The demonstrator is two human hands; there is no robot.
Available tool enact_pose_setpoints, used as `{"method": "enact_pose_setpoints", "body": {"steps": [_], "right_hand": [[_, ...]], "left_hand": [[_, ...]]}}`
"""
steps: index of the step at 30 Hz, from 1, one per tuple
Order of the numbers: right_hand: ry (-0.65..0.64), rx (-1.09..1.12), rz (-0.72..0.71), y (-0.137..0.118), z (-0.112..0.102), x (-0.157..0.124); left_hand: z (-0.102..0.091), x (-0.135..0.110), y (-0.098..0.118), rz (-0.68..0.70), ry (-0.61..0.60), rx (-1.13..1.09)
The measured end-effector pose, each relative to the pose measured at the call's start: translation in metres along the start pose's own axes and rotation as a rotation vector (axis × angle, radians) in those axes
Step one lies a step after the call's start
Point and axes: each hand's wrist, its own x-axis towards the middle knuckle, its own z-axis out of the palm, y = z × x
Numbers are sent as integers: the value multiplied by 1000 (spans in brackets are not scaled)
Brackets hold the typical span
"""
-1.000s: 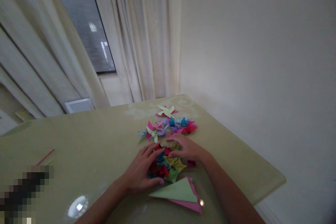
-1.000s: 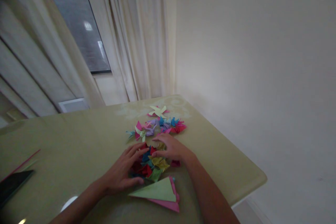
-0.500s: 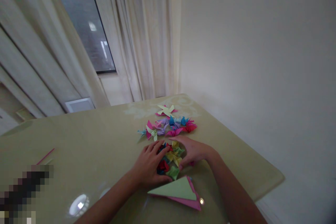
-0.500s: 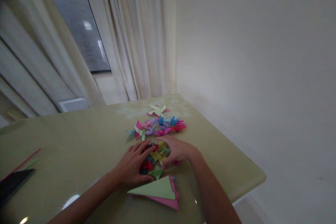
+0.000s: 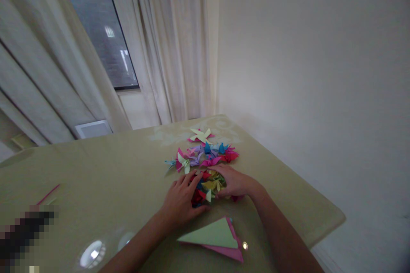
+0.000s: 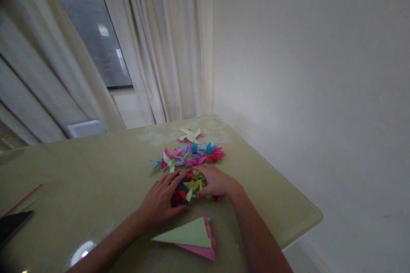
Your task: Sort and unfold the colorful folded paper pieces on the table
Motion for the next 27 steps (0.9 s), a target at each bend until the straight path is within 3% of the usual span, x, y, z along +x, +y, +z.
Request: {"method": "enact_pose_setpoints", "body": {"steps": [8, 13, 27], "right_hand": [[-53, 8, -90, -5, 11, 9], [-20, 5, -65, -10, 16, 10], [-12, -77, -144, -25, 27, 14]], "left_hand": [[1, -2, -17, 78, 19, -46], [1, -4, -24, 100, 43, -44], [-4, -12, -33, 16, 32, -17]]}}
